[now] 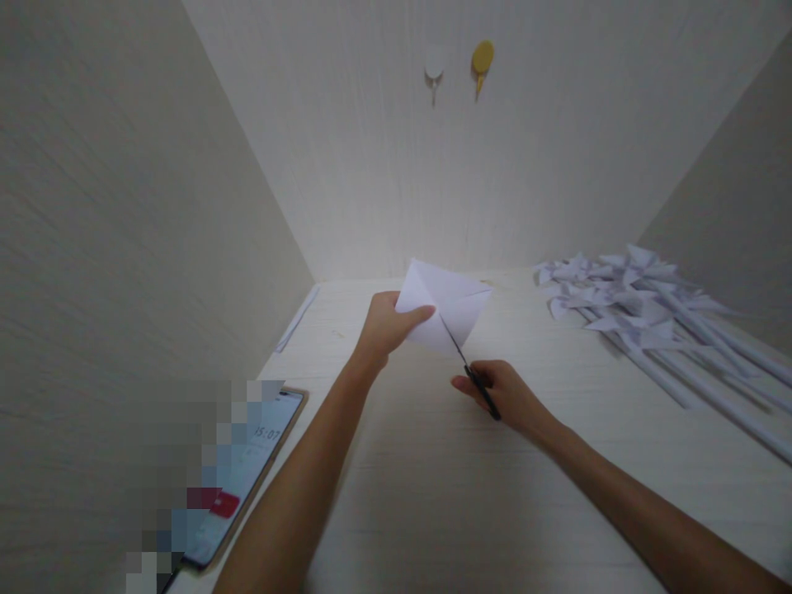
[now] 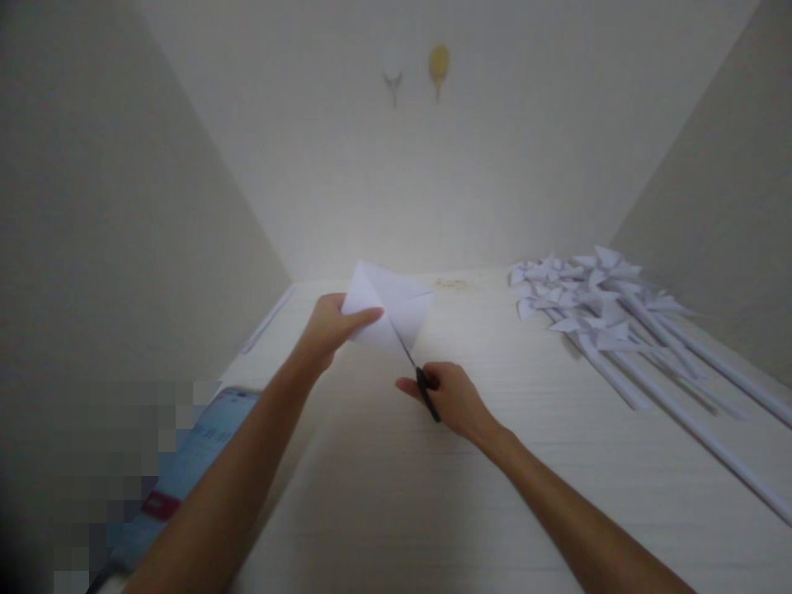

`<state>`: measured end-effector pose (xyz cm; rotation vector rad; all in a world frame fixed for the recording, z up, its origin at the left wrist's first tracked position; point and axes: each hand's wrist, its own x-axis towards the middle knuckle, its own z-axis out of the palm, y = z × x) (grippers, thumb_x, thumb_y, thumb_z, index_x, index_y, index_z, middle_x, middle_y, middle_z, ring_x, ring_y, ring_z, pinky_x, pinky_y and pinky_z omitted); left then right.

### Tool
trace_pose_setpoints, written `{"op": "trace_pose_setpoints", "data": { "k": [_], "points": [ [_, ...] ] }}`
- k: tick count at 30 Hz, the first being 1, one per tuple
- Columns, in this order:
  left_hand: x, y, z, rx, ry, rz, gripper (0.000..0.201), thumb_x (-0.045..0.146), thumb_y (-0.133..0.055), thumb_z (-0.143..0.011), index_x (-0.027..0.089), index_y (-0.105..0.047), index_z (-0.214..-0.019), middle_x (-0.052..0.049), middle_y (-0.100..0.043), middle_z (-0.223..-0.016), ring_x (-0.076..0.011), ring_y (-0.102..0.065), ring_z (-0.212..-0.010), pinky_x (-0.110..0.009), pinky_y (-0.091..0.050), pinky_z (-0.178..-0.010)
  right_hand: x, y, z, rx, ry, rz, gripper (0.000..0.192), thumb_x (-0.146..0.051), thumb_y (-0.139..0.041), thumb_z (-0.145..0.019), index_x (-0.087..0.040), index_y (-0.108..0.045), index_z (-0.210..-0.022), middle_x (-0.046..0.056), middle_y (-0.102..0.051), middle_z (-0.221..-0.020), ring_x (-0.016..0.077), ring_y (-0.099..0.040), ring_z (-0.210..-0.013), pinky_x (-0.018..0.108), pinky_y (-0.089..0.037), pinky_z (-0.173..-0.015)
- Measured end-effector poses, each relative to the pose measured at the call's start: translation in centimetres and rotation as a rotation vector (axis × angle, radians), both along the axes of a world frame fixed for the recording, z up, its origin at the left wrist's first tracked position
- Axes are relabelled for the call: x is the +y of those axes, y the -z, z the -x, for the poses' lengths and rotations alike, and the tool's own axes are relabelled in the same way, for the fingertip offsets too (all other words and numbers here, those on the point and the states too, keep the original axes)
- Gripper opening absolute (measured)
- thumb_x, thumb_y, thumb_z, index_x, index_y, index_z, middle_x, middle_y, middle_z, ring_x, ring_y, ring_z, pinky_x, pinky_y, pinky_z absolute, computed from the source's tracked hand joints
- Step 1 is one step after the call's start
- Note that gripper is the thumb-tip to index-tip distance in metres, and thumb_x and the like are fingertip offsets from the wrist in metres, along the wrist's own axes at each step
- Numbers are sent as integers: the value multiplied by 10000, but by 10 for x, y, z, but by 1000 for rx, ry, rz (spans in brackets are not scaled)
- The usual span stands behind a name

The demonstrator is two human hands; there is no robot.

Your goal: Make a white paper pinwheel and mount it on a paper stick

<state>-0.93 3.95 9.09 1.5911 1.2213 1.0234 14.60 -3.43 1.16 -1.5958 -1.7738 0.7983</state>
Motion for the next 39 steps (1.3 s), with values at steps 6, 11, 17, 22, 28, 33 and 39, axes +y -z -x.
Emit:
{"op": "trace_pose_setpoints", "data": {
  "k": [6, 11, 17, 22, 28, 33, 39],
  "points": [
    [2, 1, 1, 9, 7, -5, 237, 322, -649, -523, 107, -574, -591, 0, -537, -548, -92, -464, -468, -203, -324, -422, -1, -2, 0, -23, 13, -16, 499, -613, -443, -690, -183, -302, -479, -38, -281, -475, 77, -268, -465, 227, -185, -432],
    [2, 1, 2, -8, 5, 3, 235, 322, -654, -519, 109, -579, -587, -4, -547, -548, -96, -472, -471, -207, -331, -427, 0, -1, 0, -31, 13, -35, 499, -607, -449, -692, -185, -295, -475, -34, -283, -475, 80, -274, -466, 227, -191, -428],
    [1, 1, 1, -30, -13, 17, 235, 305, -667, -506, 105, -598, -608, -8, -565, -554, -99, -480, -471, -209, -342, -432, 0, -1, 0, 48, -14, -9, 484, -575, -485, -687, -189, -305, -458, -43, -290, -437, 74, -280, -428, 226, -194, -411],
    [1, -1, 2, -150, -89, -6, 242, 288, -680, -500, 99, -604, -628, -10, -582, -573, -100, -499, -489, -209, -359, -450, 2, 4, 1, 233, -28, 90, 393, -516, -551, -666, -182, -416, -512, -27, -442, -432, 93, -391, -411, 227, -285, -412],
    [1, 5, -4, -458, -91, 73, 318, 278, -709, -487, 81, -624, -722, -53, -641, -669, -134, -566, -575, -259, -436, -570, 5, 3, 5, 566, 119, -48, 328, -447, -642, -593, -166, -476, -623, 61, -627, -691, 90, -451, -459, 239, -359, -443],
    [-13, 28, -30, -582, 68, 241, 334, 281, -710, -501, 78, -635, -755, -81, -657, -731, -149, -586, -632, -280, -455, -643, 4, -9, 3, 709, 363, -168, 329, -420, -667, -570, -170, -454, -564, -7, -533, -516, 82, -421, -418, 230, -329, -408],
    [-16, 39, -35, -404, 162, 352, 368, 240, -737, -461, 91, -633, -780, -86, -652, -741, -146, -580, -629, -269, -461, -583, 7, -11, -3, 807, 500, -242, 329, -364, -691, -548, -184, -419, -597, -80, -394, -456, 55, -333, -397, 204, -259, -373]
  ]
}}
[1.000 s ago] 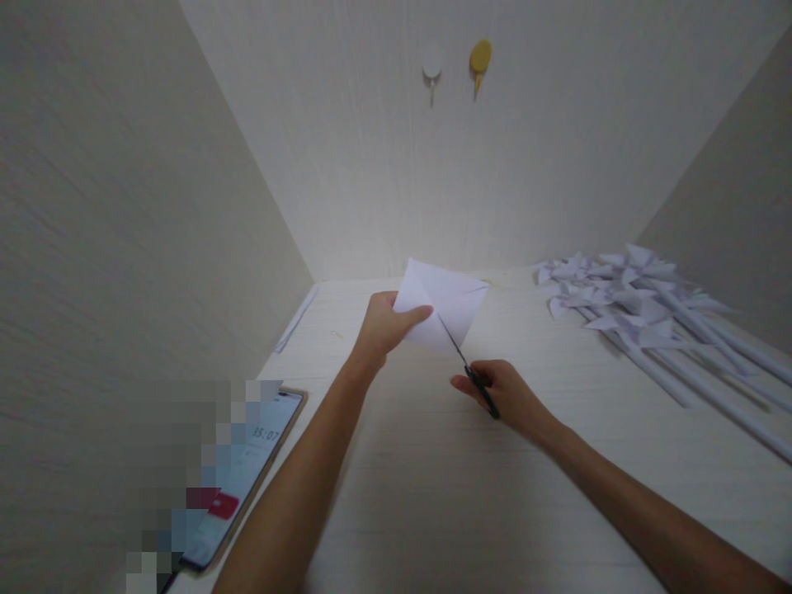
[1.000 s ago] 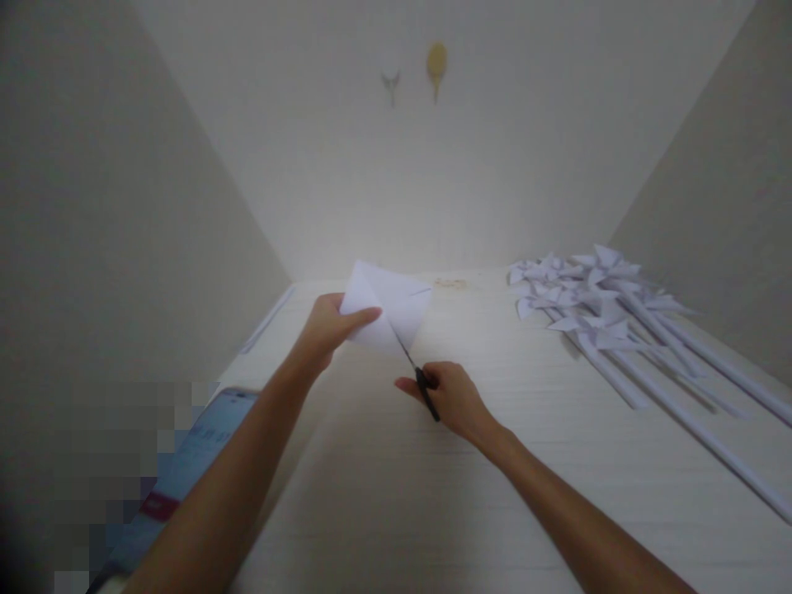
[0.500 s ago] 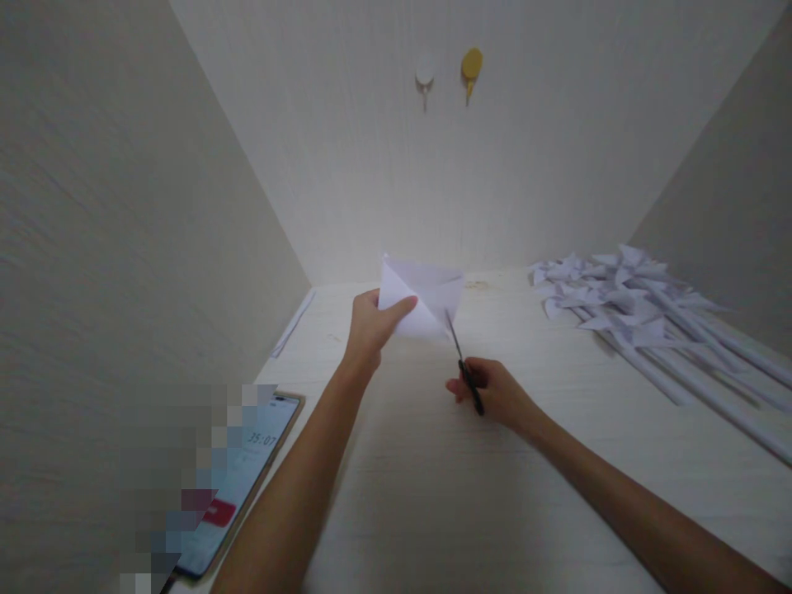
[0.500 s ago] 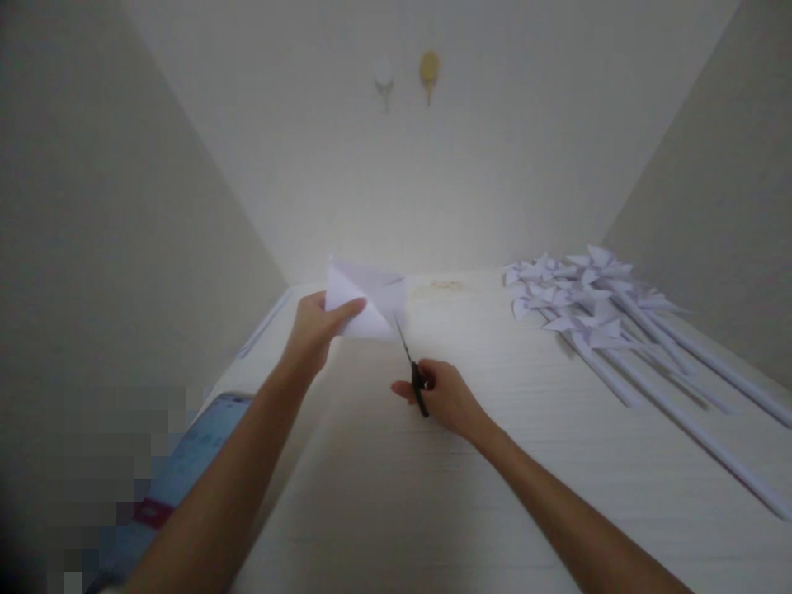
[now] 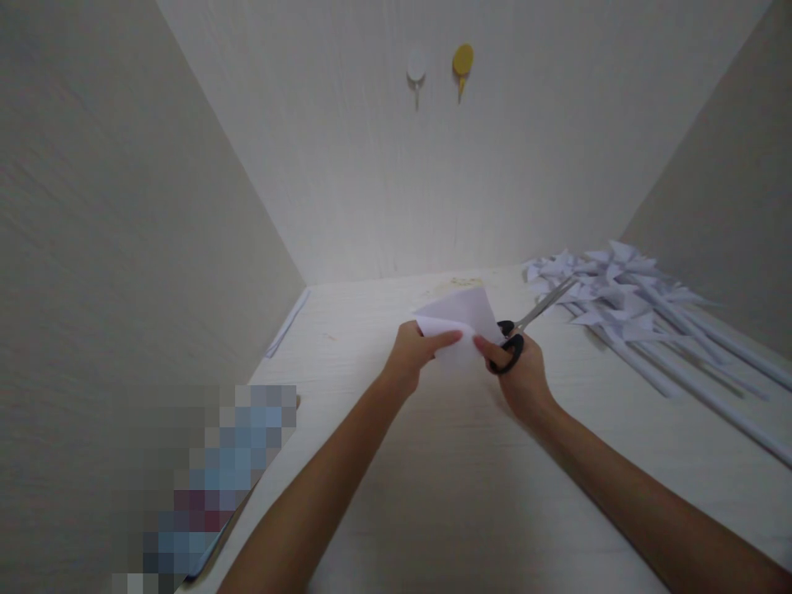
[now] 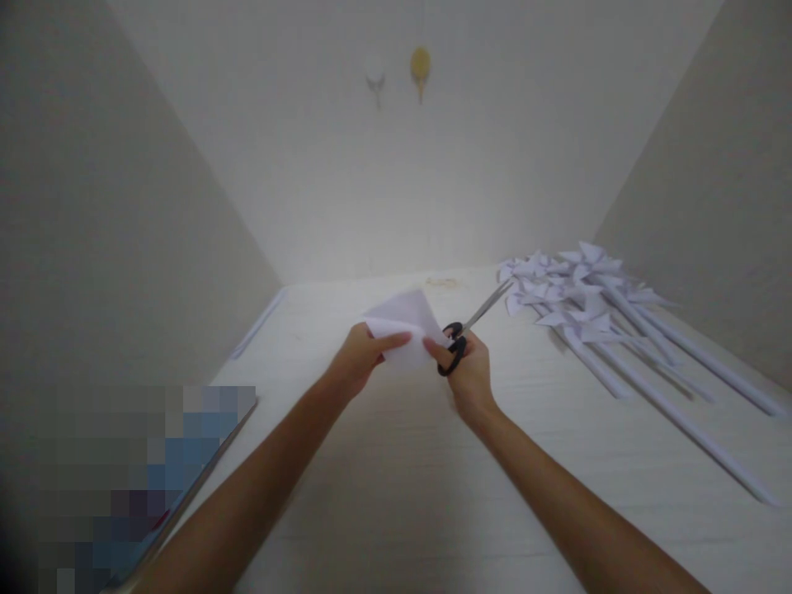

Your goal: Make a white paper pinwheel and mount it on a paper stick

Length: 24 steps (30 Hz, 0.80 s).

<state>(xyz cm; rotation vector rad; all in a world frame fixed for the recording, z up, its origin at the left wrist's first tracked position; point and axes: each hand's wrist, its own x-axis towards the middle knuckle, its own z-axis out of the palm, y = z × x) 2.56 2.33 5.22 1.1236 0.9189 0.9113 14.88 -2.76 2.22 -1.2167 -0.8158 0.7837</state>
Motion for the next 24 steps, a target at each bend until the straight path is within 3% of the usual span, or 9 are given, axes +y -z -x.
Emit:
{"op": "trace_pose_setpoints", "data": {
  "k": [2, 7, 11, 14, 19, 22, 24],
  "points": [
    [5, -6, 8, 66, -31, -59, 335, 222, -733, -460, 90, -630, -750, -77, -647, -720, -132, -572, -606, -248, -451, -562, 1, 0, -1, -1, -25, -16, 332, -366, -697, -536, -181, -432, -612, -76, -401, -474, 56, -337, -407, 203, -251, -372],
    [16, -25, 30, 255, 89, -205, 222, 235, -690, -520, 112, -655, -701, -46, -645, -658, -109, -561, -552, -213, -422, -513, 1, -4, -1, -47, -119, 18, 343, -382, -706, -517, -177, -443, -601, -70, -392, -471, 59, -331, -412, 208, -242, -373],
    [17, -31, 37, 387, 238, -222, 116, 196, -672, -524, 126, -659, -616, -48, -652, -621, -127, -572, -542, -229, -434, -505, 0, -5, -1, -50, -24, -10, 331, -355, -707, -522, -180, -433, -584, -62, -413, -494, 67, -360, -443, 211, -287, -405],
    [15, -29, 35, 424, 259, -220, 82, 200, -666, -528, 136, -647, -576, -31, -635, -575, -116, -554, -509, -217, -421, -471, -1, -4, -3, -58, 52, -45, 338, -352, -706, -526, -183, -414, -555, -64, -400, -495, 66, -354, -446, 210, -295, -412],
    [11, -22, 24, 447, 168, -219, 164, 252, -685, -515, 112, -626, -577, -42, -609, -564, -117, -534, -488, -218, -407, -443, -1, -2, -2, -95, 22, -39, 336, -377, -704, -524, -182, -435, -577, -59, -414, -494, 72, -359, -447, 213, -297, -412],
    [13, -24, 23, 452, -5, -251, 224, 288, -698, -498, 100, -612, -587, -50, -601, -573, -124, -528, -496, -216, -391, -430, -1, 0, -3, -103, -37, -41, 317, -418, -656, -594, -178, -448, -596, -57, -419, -485, 67, -345, -427, 207, -263, -396],
    [16, -28, 29, 419, -143, -272, 273, 299, -703, -488, 91, -616, -642, -61, -614, -621, -132, -538, -524, -220, -397, -445, -1, 2, -4, -133, -174, -6, 336, -470, -560, -685, -173, -448, -576, -47, -417, -475, 65, -333, -408, 211, -238, -386]
  ]
}}
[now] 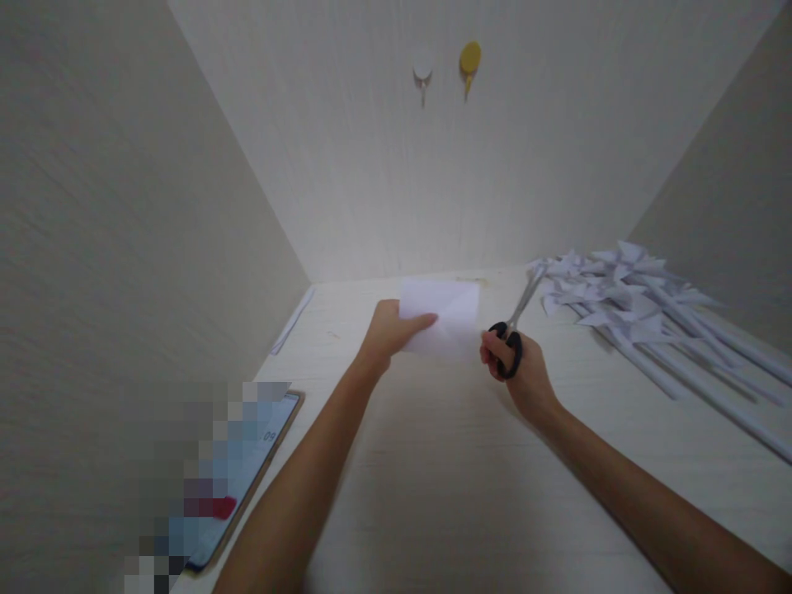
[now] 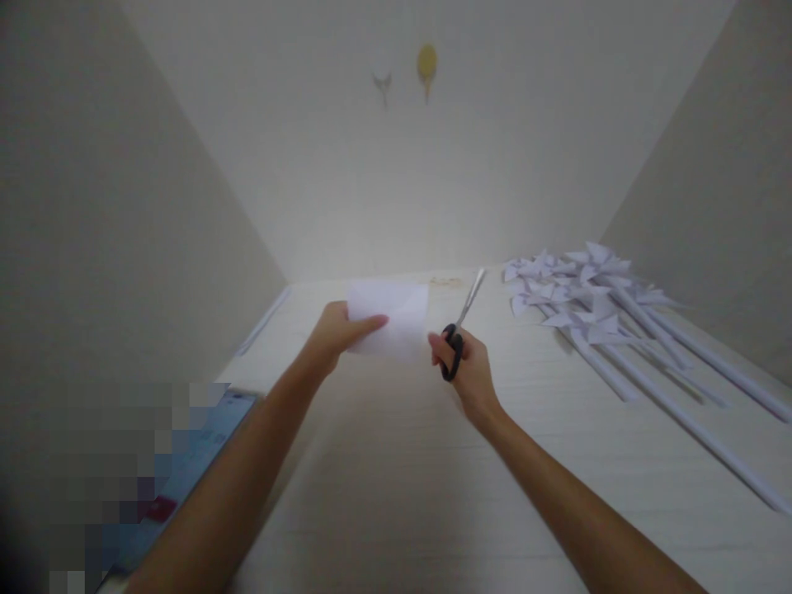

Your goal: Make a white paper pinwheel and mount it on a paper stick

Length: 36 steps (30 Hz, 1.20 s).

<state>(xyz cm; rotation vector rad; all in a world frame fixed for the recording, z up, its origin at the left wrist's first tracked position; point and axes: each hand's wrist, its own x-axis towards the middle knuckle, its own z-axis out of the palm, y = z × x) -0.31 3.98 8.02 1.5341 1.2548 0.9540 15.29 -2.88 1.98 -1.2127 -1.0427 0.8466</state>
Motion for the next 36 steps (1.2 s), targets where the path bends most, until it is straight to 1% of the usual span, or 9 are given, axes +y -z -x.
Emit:
{"op": "trace_pose_setpoints", "data": {
  "k": [2, 5, 7, 9, 14, 21, 24, 32, 36],
  "points": [
    [5, -6, 9, -46, -81, -23, 311, 303, -703, -491, 83, -615, -692, -71, -624, -661, -131, -540, -527, -219, -396, -445, -1, 2, 0, -77, -173, 65, 388, -506, -476, -738, -170, -436, -548, -38, -410, -467, 65, -328, -401, 216, -227, -386],
    [9, -14, 21, -76, -129, -48, 266, 271, -689, -511, 93, -615, -693, -57, -621, -629, -121, -531, -507, -213, -403, -450, -2, 5, 4, -248, -412, 161, 413, -525, -457, -741, -169, -421, -534, -33, -401, -465, 71, -342, -417, 221, -238, -407],
    [9, -19, 26, -81, -127, -59, 235, 259, -683, -517, 99, -615, -676, -49, -612, -592, -122, -529, -499, -213, -404, -451, -4, 7, 6, -343, -520, 199, 412, -529, -457, -739, -172, -409, -538, -36, -391, -473, 73, -348, -430, 224, -249, -425],
    [8, -22, 28, -75, -111, -66, 226, 257, -683, -515, 103, -615, -666, -44, -606, -572, -129, -536, -504, -218, -408, -458, -5, 7, 7, -389, -568, 204, 411, -534, -442, -746, -177, -397, -548, -41, -379, -486, 74, -345, -439, 225, -253, -435],
    [7, -25, 28, -48, -109, -76, 255, 271, -684, -502, 95, -610, -672, -55, -619, -609, -135, -548, -524, -223, -415, -467, -7, 6, 5, -418, -596, 182, 425, -554, -401, -757, -182, -382, -551, -38, -369, -495, 81, -348, -453, 229, -258, -444],
    [12, -25, 32, 43, -196, -111, 332, 296, -661, -512, 89, -620, -768, -83, -651, -759, -154, -582, -616, -235, -439, -511, -7, 6, 3, -439, -601, 192, 454, -599, -395, -737, -180, -381, -562, -33, -378, -502, 82, -350, -458, 229, -263, -444],
    [12, -26, 32, 101, -220, -123, 329, 302, -653, -513, 79, -617, -752, -91, -646, -761, -156, -576, -615, -230, -426, -493, -8, 6, 3, -452, -630, 193, 443, -581, -410, -742, -181, -372, -554, -39, -362, -491, 77, -337, -451, 226, -254, -434],
    [10, -25, 30, 152, -140, -108, 302, 321, -633, -532, 82, -602, -714, -81, -631, -727, -144, -554, -584, -220, -393, -465, -9, 5, 5, -472, -620, 228, 404, -523, -453, -739, -182, -368, -540, -48, -341, -485, 70, -319, -438, 226, -243, -422],
    [8, -26, 29, 192, -146, -118, 288, 312, -631, -537, 83, -608, -711, -76, -630, -719, -141, -550, -589, -214, -383, -466, -8, 6, 5, -483, -617, 229, 408, -531, -457, -733, -181, -369, -543, -45, -349, -490, 72, -325, -443, 229, -242, -426]
  ]
}}
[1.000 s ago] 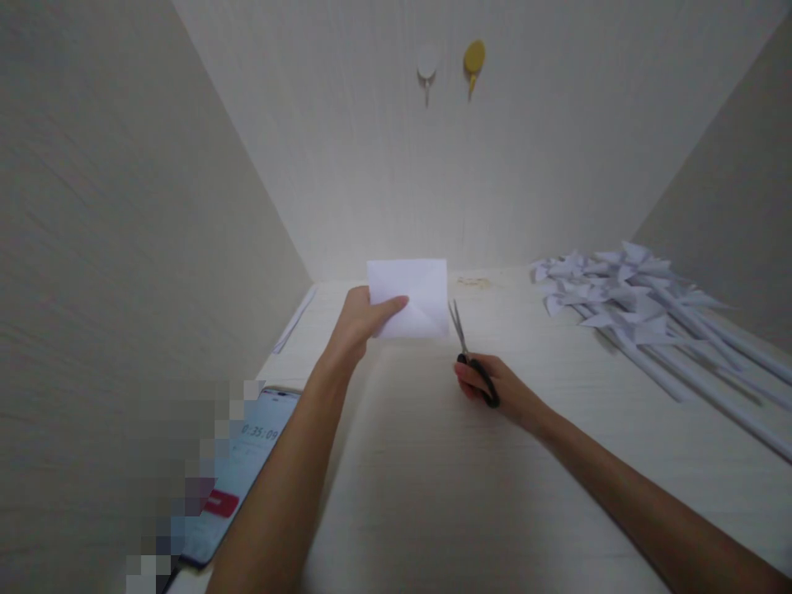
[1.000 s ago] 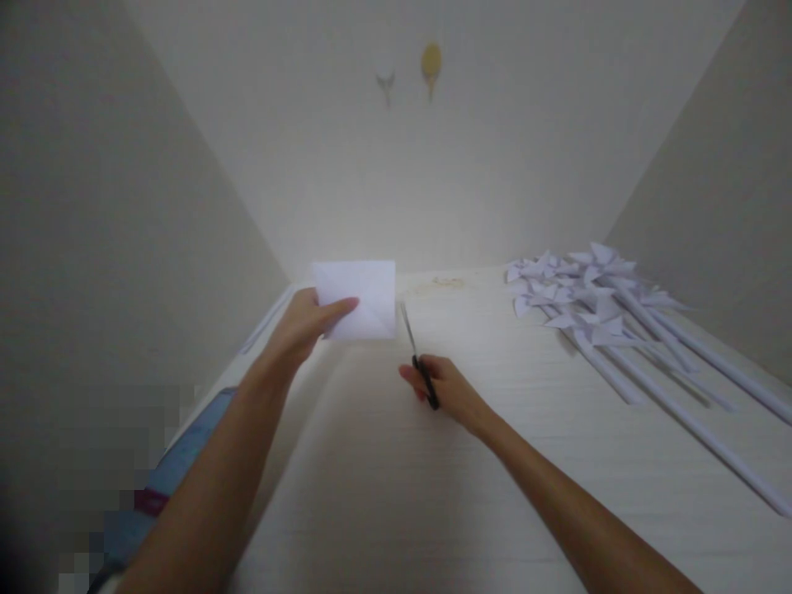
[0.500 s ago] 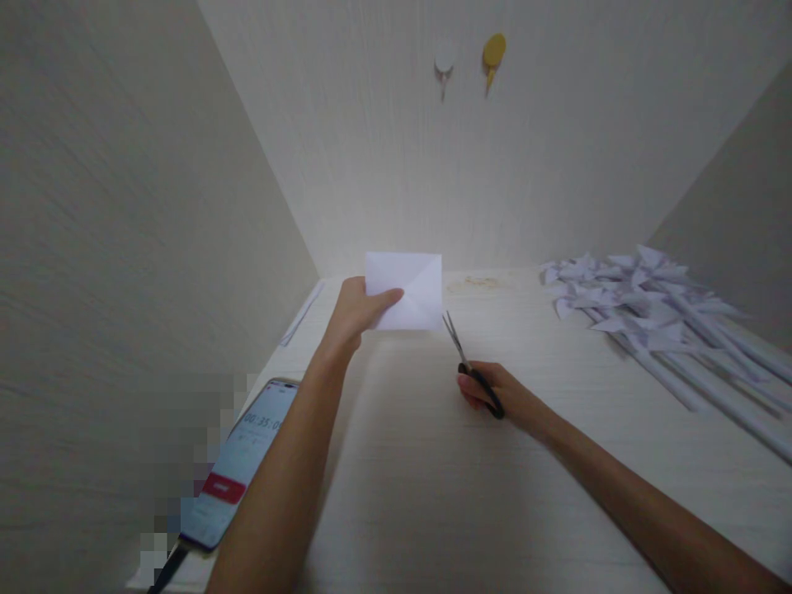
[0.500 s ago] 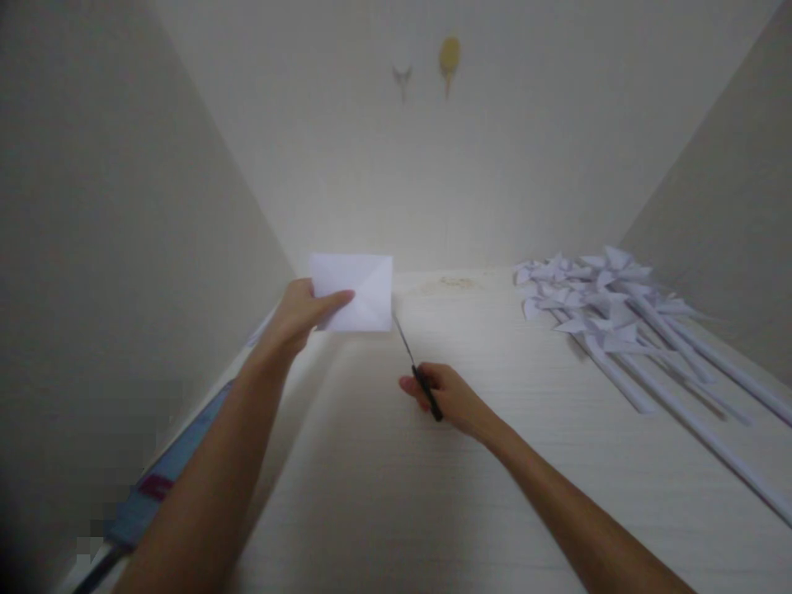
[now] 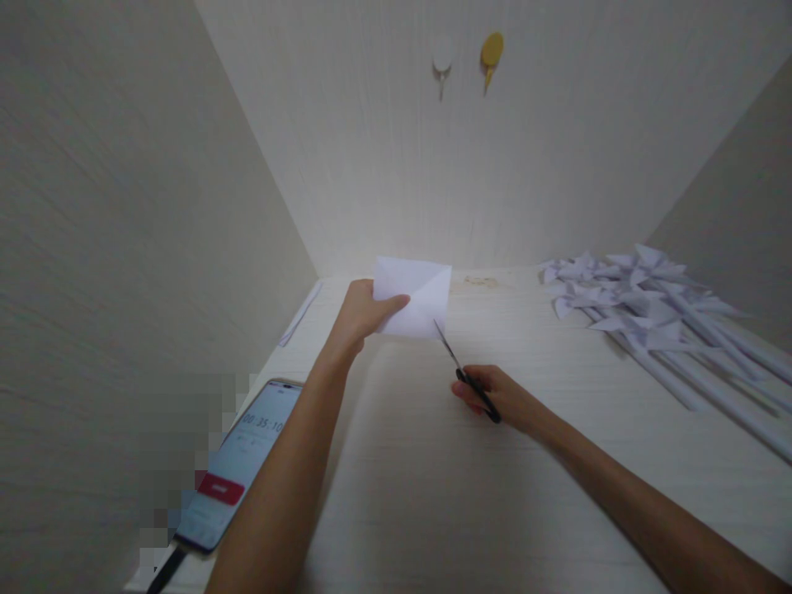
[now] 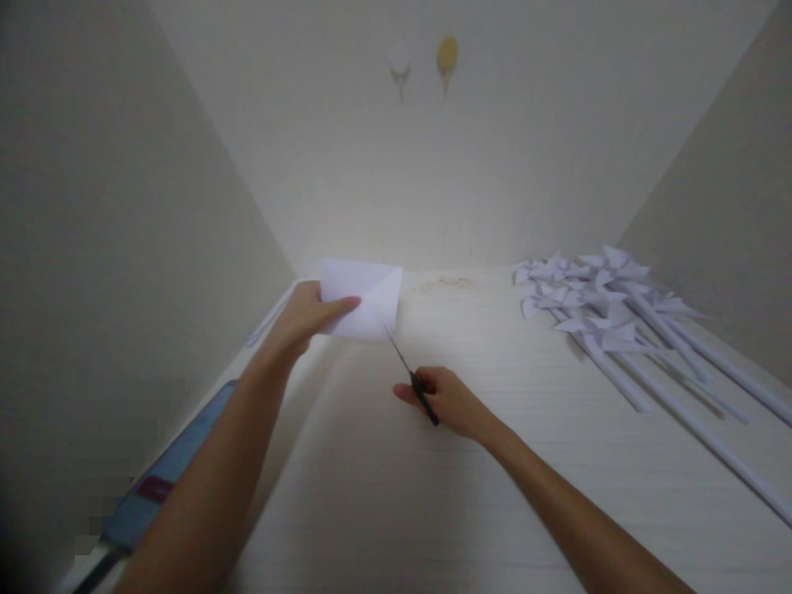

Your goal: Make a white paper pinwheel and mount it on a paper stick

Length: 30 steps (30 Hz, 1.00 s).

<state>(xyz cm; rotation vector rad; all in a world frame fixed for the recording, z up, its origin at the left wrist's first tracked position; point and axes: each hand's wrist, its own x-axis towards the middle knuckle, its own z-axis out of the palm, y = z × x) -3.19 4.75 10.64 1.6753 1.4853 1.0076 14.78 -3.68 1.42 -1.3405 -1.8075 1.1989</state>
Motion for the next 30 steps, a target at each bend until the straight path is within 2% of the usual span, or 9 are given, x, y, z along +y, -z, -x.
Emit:
{"op": "trace_pose_setpoints", "data": {
  "k": [16, 30],
  "points": [
    [-1, -1, 0, 34, 4, -7, 262, 310, -628, -536, 90, -598, -674, -45, -599, -657, -120, -513, -556, -205, -367, -459, 0, -1, 1, -31, 3, -10, 403, -526, -458, -733, -179, -376, -546, -41, -359, -497, 75, -340, -453, 231, -246, -434],
    [-4, -4, -1, 66, 9, -1, 283, 324, -615, -534, 94, -602, -698, -57, -610, -684, -143, -536, -596, -217, -387, -477, 0, 0, 1, -50, 0, -8, 416, -537, -456, -734, -178, -369, -543, -41, -358, -488, 73, -336, -447, 228, -239, -432]
  ]
}}
